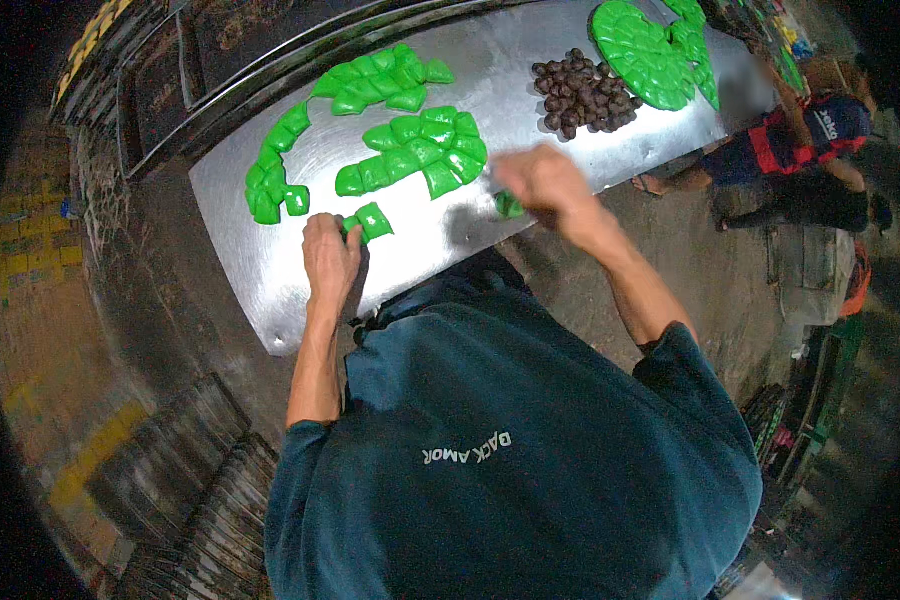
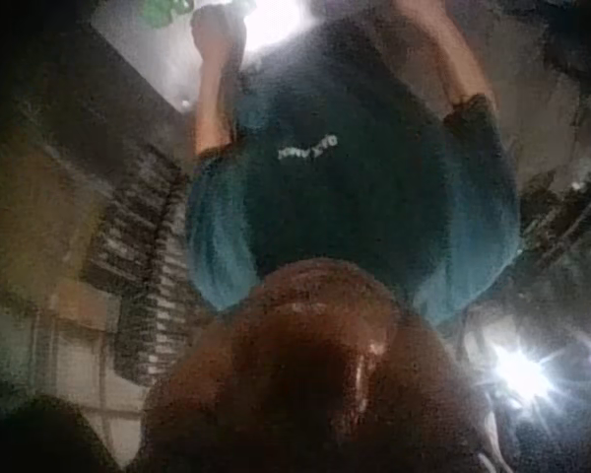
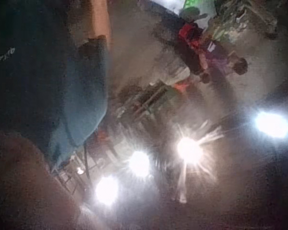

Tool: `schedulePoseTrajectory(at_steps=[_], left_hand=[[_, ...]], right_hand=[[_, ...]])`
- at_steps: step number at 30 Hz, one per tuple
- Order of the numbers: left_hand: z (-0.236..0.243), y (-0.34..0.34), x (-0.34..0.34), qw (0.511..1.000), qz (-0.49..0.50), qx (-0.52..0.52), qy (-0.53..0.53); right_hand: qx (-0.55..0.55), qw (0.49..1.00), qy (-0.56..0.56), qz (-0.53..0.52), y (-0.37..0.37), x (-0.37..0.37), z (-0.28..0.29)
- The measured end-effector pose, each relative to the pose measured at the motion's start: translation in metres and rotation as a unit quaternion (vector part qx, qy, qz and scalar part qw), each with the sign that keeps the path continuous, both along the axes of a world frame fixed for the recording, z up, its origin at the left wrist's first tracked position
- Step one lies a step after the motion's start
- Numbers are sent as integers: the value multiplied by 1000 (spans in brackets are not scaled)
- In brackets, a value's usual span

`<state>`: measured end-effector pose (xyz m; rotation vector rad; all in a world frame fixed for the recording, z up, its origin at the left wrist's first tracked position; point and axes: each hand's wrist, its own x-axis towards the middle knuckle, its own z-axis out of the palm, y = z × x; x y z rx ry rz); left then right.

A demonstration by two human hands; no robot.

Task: The person shapes green dough into small balls by hand and places them onto a metal tray. They repeatedly take portions of dough, roll them into spheres, and arrange them in rows on the tray.

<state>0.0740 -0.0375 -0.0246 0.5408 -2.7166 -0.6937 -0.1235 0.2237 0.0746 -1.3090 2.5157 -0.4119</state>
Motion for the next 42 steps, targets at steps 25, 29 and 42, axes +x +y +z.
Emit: schedulePoseTrajectory(at_steps=[25, 29, 42], left_hand=[[68, -23, 75, 742, 326, 578, 100], [67, 0, 17, 872, 230, 432, 27], [135, 29, -136, 805, 162, 504, 267]], right_hand=[[-214, 958, 10, -190, -33, -239, 46], [-215, 948, 110, -209, -90, -366, 33], [-301, 946, -123, 7, -140, -44, 56]])
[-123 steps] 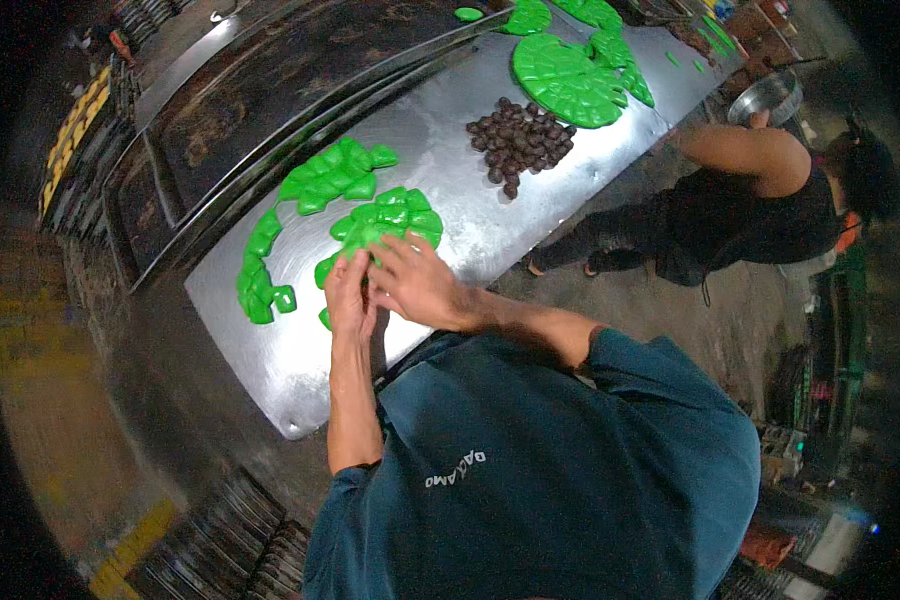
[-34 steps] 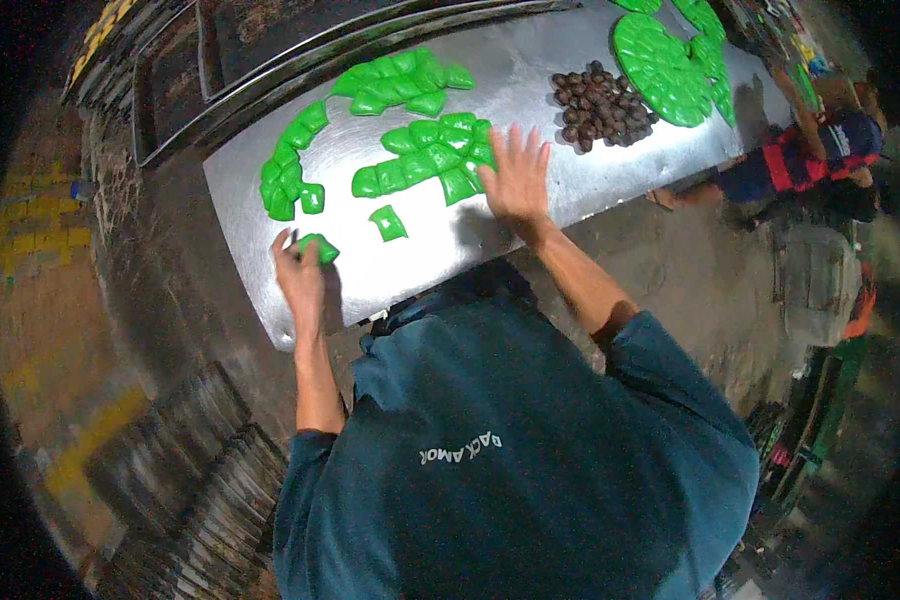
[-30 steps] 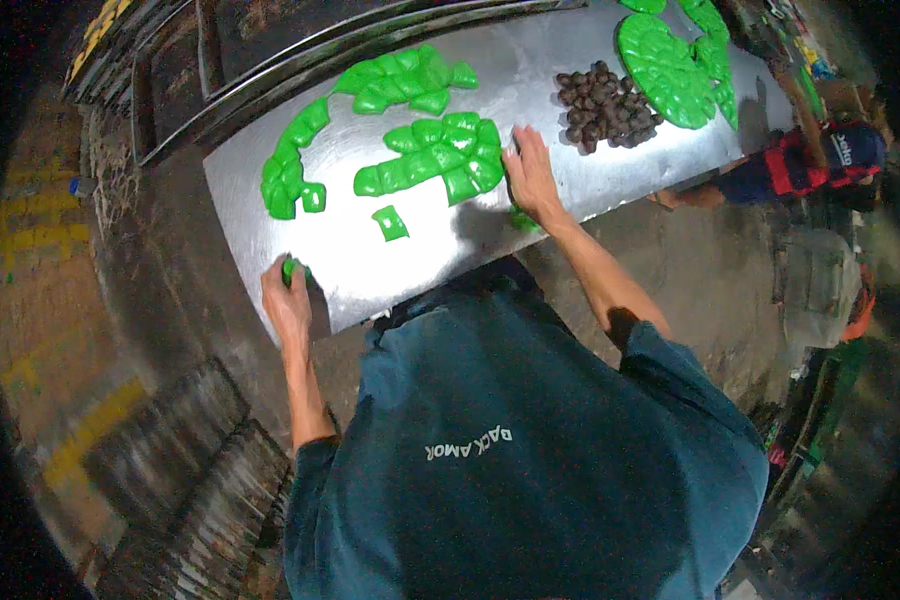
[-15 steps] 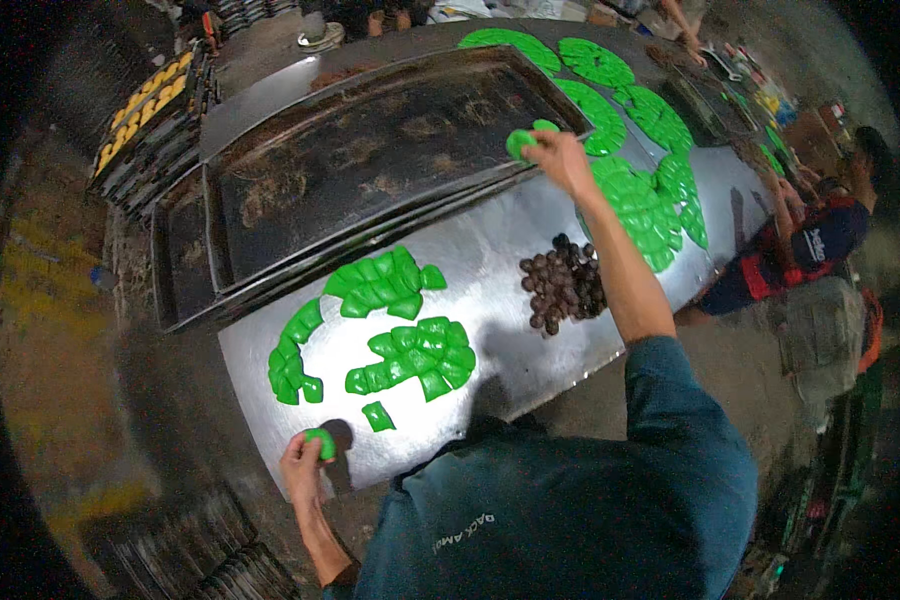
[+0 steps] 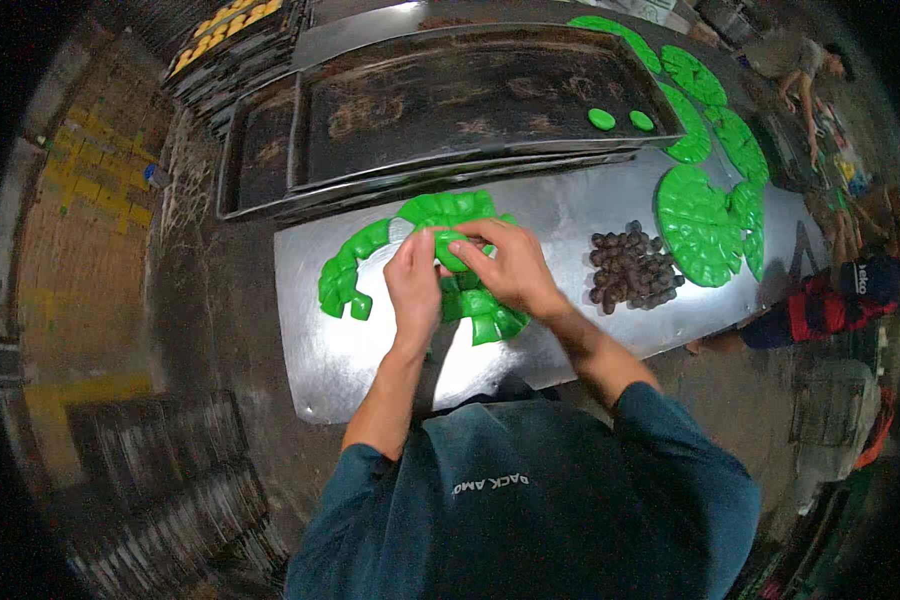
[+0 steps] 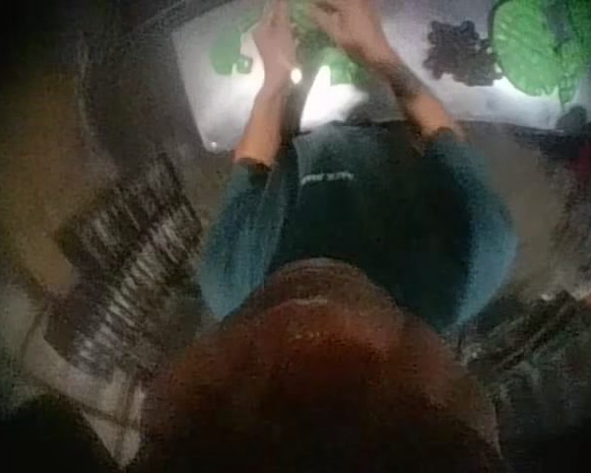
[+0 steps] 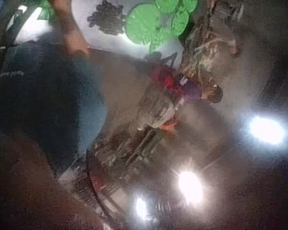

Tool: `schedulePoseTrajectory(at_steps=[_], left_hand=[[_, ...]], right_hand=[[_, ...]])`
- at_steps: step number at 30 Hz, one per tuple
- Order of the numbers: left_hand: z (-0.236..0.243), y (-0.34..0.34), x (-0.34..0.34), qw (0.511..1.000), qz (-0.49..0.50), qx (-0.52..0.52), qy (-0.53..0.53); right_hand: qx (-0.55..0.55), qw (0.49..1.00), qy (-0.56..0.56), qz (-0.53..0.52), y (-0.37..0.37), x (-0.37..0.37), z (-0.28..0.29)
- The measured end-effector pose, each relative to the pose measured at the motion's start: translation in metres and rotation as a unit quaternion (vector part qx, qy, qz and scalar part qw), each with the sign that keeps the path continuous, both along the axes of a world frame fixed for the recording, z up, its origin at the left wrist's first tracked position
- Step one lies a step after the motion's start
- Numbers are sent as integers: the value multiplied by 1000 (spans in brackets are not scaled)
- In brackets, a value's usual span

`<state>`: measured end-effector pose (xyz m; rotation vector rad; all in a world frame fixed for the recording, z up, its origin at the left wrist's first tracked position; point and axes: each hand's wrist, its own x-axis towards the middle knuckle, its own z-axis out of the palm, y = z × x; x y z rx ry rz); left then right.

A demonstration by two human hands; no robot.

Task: The person shapes green dough into small balls by hand and places them onto a metal tray. They repeatedly take portions of dough, roll them into spheres, and arrange them in rows on the tray.

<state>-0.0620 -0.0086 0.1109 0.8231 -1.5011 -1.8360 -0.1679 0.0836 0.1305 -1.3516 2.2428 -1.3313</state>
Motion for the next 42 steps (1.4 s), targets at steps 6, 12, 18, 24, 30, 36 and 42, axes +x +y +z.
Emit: schedulePoseTrajectory(at_steps=[6, 12, 18, 24, 30, 36, 42], left_hand=[[-18, 31, 1, 923, 76, -375, 29], [-53, 34, 54, 994, -82, 14, 70], [-91, 41, 63, 952, -195, 238, 7], [-78, 23, 56, 957, -261, -22, -125], [-93, 14, 32, 973, -194, 84, -96], [-76, 56, -17, 941, -179, 281, 60], [-50, 52, -19, 943, -137, 273, 132]], right_hand=[[-196, 923, -263, -202, 2, 60, -2], [18, 980, -107, -164, 44, 70, -19], [54, 977, 199, -46, 88, 110, -108], [344, 844, 383, -150, 173, -35, -123], [188, 934, 252, -171, 181, -78, -118], [-130, 974, -37, -181, 87, -4, -73], [40, 989, -80, -115, 64, -22, -45]])
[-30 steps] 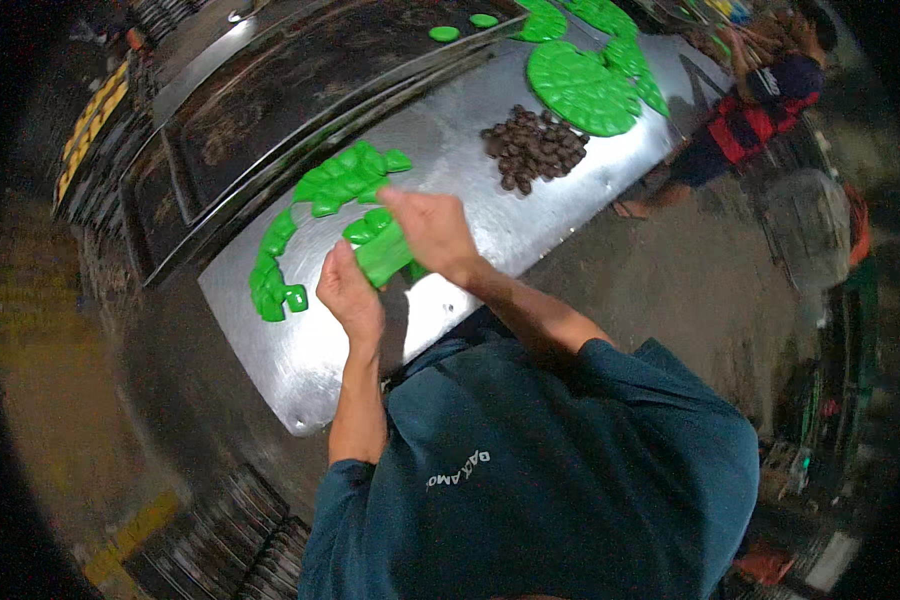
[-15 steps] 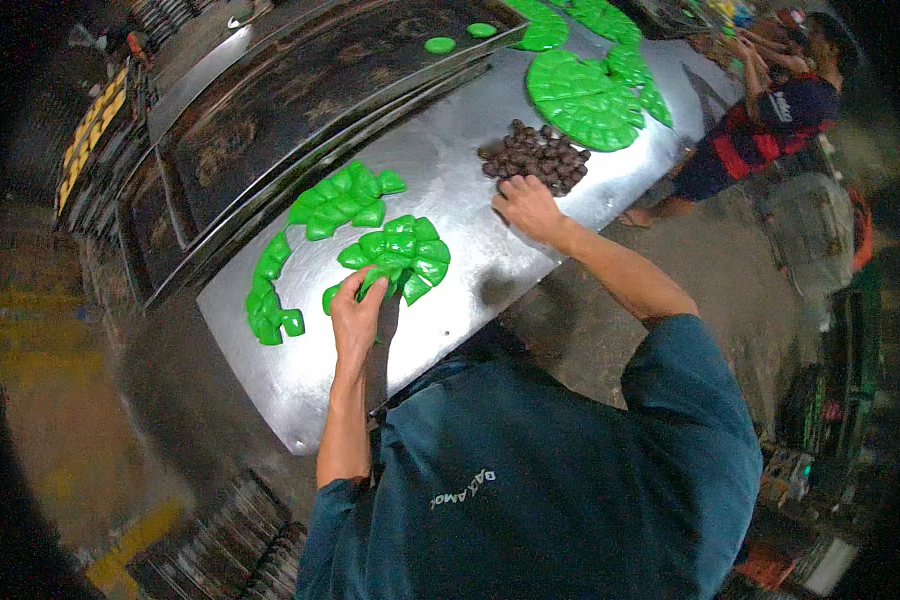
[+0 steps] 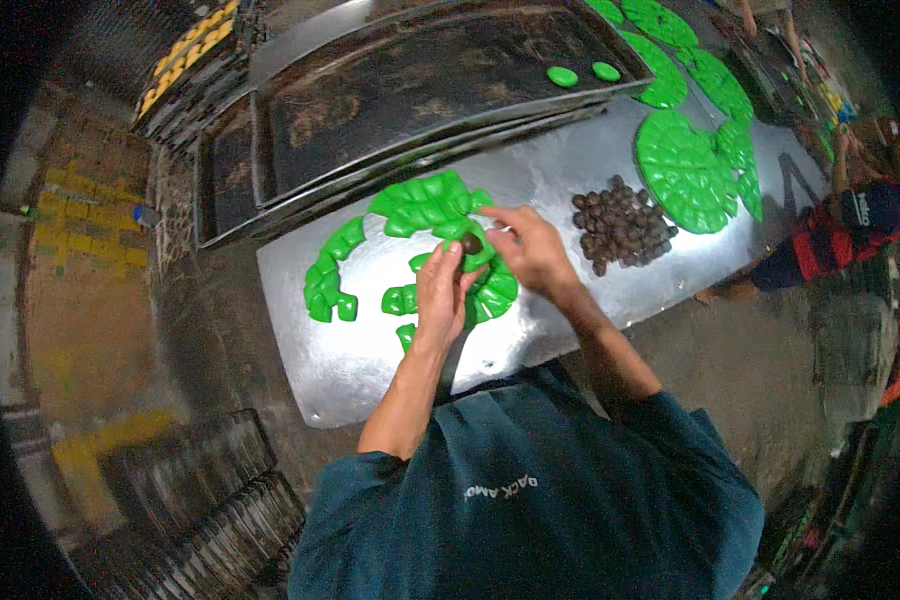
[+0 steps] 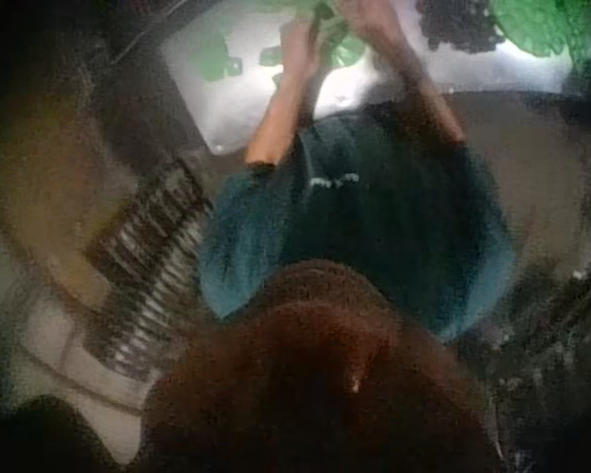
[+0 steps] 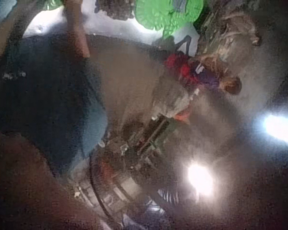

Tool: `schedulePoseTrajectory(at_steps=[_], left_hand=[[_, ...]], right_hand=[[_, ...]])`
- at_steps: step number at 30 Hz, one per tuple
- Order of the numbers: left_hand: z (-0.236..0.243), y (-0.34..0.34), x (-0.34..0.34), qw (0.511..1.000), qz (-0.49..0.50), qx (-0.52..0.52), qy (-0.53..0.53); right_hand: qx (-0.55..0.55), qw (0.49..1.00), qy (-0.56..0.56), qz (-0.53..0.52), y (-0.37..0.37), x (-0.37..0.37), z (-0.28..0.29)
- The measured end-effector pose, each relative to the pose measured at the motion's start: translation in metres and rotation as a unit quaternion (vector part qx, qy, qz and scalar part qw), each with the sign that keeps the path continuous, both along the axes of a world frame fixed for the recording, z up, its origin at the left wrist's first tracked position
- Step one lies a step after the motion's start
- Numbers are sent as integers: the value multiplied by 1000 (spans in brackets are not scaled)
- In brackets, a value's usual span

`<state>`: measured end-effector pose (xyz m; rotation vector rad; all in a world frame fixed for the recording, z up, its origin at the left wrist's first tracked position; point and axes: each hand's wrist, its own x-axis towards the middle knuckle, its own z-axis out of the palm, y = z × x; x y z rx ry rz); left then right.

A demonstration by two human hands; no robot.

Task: The person shapes green dough into small balls by hand and places them onto a metal tray. They repeatedly take portions of dough, roll them into spheres, and arrange them in rows on the tray.

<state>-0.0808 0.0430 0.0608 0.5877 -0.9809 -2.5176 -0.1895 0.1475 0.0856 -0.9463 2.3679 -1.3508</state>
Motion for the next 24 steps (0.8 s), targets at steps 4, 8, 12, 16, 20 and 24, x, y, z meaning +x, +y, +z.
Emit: schedulePoseTrajectory(at_steps=[4, 8, 12, 16, 20, 24], left_hand=[[6, -9, 13, 994, -21, -103, -43], [15, -19, 36, 977, 53, -173, -109], [31, -6, 72, 970, 7, -231, -69], [64, -11, 109, 898, 57, -435, -43], [74, -35, 96, 765, 194, -612, 41], [88, -30, 83, 883, 132, -446, -60]], right_hand=[[28, 948, -298, 107, -23, -11, -8], [-84, 991, 101, 35, -28, 62, 14], [-10, 920, 384, 80, -22, 103, 17], [-108, 922, 319, 192, -12, 93, 65], [-35, 978, 130, 158, -25, 111, 110], [-110, 950, 259, 132, -37, 109, 103]])
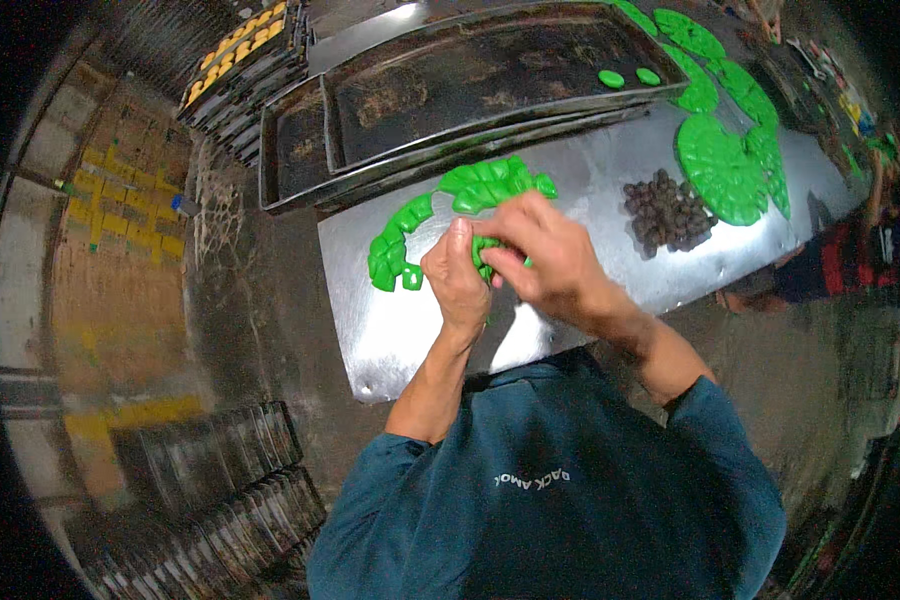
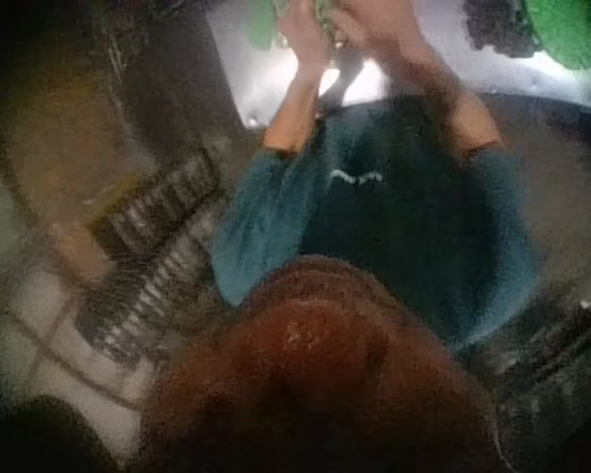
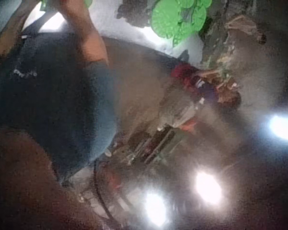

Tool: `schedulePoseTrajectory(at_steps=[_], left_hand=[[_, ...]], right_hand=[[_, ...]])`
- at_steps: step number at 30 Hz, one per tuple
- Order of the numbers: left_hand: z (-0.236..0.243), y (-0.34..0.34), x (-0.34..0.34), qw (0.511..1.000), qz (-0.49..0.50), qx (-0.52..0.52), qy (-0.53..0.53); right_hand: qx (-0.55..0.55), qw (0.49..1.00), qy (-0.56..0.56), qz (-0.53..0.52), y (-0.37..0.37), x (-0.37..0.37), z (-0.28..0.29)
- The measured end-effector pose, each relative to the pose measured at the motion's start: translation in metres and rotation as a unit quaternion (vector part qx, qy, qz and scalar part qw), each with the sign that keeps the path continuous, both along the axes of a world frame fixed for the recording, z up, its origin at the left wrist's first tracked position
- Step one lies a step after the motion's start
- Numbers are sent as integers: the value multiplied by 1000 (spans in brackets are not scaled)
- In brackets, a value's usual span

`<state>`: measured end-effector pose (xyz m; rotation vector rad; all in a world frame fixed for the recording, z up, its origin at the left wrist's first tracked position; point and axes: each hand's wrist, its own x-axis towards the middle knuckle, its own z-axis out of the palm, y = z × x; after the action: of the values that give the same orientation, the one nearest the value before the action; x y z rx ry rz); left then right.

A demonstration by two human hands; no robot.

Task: The person shapes green dough into small balls by hand and places them onto a metal tray. They repeatedly take portions of dough, roll them into spheres, and arrange them in rows on the tray.

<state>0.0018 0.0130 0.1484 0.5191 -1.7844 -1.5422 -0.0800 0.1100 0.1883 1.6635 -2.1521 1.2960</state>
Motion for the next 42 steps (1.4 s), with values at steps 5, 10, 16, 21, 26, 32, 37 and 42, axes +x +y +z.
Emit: schedulePoseTrajectory(at_steps=[5, 10, 16, 21, 26, 32, 37, 42], left_hand=[[-7, 4, -32, 997, -21, 70, -31], [14, 18, -38, 974, -55, 221, 12], [-20, 10, -42, 985, -34, 159, -61], [-85, 37, -24, 834, -191, 518, -4], [-131, 30, 38, 906, -140, -166, -363], [-167, -14, 58, 874, -75, -381, -290], [-166, -30, 83, 965, -64, -67, -245], [-171, -50, 131, 881, -120, -344, -301]], right_hand=[[22, 998, 63, -24, 23, 5, -28], [40, 989, -143, 27, 19, -44, -15], [38, 998, -55, 10, 5, -36, -34], [39, 977, -208, -4, 52, 11, -75], [271, 958, 20, -92, 122, -5, -132], [430, 902, 13, -39, 145, -23, -149], [85, 969, 31, -230, 81, -27, -34], [315, 891, 101, -313, 77, -32, -214]])
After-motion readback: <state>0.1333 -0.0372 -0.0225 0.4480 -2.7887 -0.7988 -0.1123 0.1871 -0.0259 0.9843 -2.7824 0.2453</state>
